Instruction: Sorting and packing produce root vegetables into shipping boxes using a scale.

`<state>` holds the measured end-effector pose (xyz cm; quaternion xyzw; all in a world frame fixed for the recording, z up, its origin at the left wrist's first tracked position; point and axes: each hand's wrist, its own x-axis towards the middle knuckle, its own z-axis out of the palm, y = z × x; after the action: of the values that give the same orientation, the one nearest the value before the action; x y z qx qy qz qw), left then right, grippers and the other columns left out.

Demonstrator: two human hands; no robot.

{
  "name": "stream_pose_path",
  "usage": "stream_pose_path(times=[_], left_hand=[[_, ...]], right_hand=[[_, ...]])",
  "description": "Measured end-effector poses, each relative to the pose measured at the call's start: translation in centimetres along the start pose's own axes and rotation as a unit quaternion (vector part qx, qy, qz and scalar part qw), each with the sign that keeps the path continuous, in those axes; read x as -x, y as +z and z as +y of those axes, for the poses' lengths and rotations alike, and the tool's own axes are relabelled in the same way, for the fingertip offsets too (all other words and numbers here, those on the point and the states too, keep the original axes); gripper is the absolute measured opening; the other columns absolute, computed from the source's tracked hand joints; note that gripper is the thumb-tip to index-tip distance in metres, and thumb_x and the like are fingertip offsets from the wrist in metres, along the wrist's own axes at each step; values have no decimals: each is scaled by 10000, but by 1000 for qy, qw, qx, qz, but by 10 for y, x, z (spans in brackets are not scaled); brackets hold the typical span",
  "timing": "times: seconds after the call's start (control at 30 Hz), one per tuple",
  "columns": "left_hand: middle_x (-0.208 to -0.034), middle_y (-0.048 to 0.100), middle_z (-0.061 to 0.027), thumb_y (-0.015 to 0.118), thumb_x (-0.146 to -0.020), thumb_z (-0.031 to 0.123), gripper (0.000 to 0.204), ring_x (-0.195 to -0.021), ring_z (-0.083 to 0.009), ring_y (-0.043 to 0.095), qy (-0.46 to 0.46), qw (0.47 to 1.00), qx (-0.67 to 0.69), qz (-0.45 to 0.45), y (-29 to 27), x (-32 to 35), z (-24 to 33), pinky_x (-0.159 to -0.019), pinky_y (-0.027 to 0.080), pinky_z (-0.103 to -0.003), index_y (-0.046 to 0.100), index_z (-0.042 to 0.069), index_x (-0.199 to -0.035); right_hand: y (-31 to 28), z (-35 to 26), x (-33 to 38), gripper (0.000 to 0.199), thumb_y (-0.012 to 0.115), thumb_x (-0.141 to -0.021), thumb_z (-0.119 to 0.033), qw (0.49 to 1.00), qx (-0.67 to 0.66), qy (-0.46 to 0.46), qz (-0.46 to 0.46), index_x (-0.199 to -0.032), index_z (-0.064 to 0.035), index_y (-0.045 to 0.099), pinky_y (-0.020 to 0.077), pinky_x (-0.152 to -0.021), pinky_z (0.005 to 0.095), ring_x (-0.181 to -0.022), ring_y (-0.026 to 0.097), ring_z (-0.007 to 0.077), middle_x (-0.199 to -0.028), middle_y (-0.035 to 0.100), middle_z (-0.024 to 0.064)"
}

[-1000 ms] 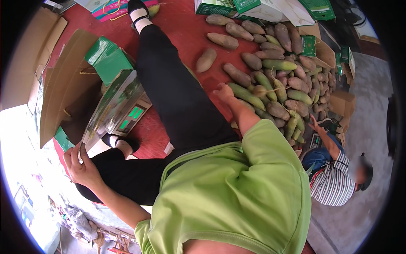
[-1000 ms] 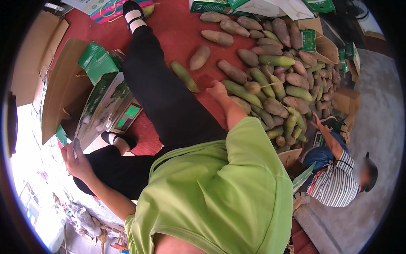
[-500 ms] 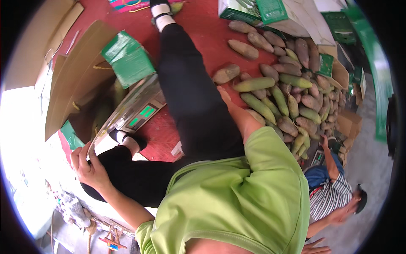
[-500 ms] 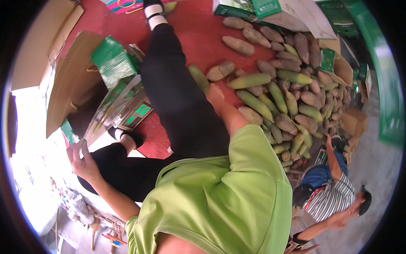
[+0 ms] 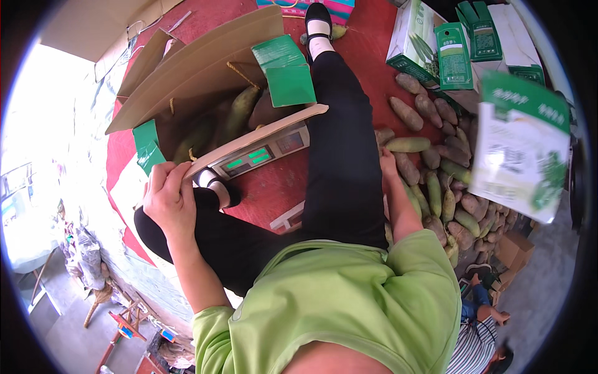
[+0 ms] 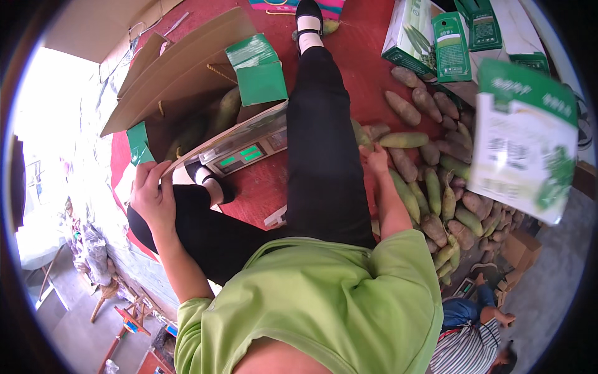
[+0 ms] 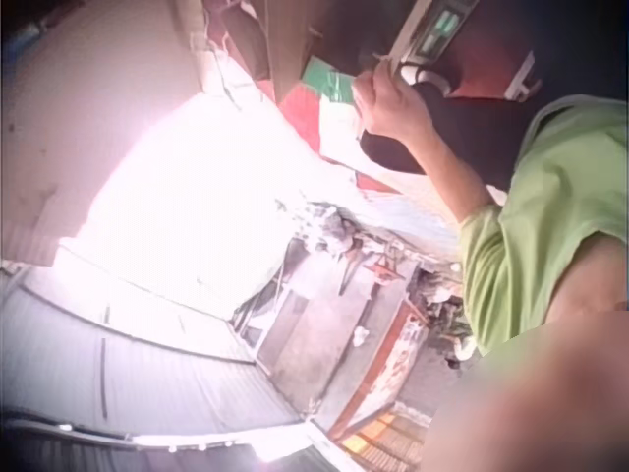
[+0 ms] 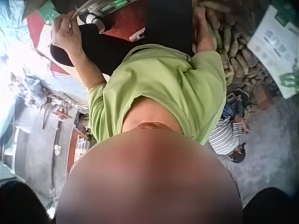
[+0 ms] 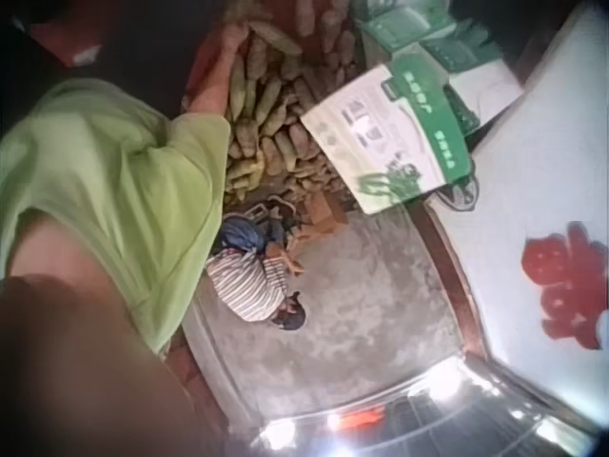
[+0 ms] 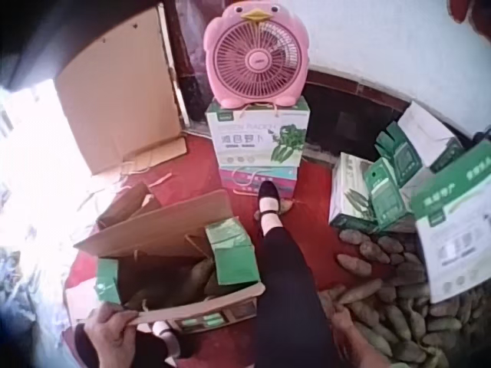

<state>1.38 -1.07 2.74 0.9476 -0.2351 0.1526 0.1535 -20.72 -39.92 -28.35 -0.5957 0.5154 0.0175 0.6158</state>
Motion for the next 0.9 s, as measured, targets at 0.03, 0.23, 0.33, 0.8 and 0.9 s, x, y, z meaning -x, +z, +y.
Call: stream_pose_path(times=[0.03,0.23,0.33,0.8,0.9], left_hand=[[-818,583,-9,710,-691,58,166,-724,-197,597,3,1000,1,0,2,-2,2,-680,459,-324,714,113,-848],[-834,573,-3,710,-714,80,141,-765,-200,602,15,1000,-7,-3,3,-1,-3,-690,462,-330,706,118,-849],[-835,571,-2,706,-731,91,117,-774,-202,601,14,1000,-3,-1,3,0,-3,-698,466,-334,702,120,-844],[-854,599,-26,692,-783,117,90,-772,-262,614,17,1000,8,-14,4,1,-1,-695,476,-374,705,114,-872],[-856,599,-30,692,-813,139,68,-765,-265,610,19,1000,9,-12,5,2,-1,-677,469,-375,704,107,-872]], right_hand=[[-10,-15,7,427,718,-853,-158,1000,-27,15,7,-1212,23,572,468,-621,253,-731,601,140,-853,648,50],[-33,-109,41,425,691,-868,-124,985,-46,-163,23,-1248,16,561,463,-793,258,-889,576,110,-1022,633,39],[-25,-181,79,433,693,-848,-95,953,9,-300,48,-1241,24,558,455,-873,271,-980,576,125,-1092,628,66],[125,-321,168,569,754,-761,-215,726,148,-669,-63,-1257,-35,538,413,-972,418,-1109,530,337,-1168,582,167],[120,-311,171,506,725,-790,-197,757,120,-640,-56,-1244,-52,557,421,-960,420,-1099,535,339,-1172,583,152]])
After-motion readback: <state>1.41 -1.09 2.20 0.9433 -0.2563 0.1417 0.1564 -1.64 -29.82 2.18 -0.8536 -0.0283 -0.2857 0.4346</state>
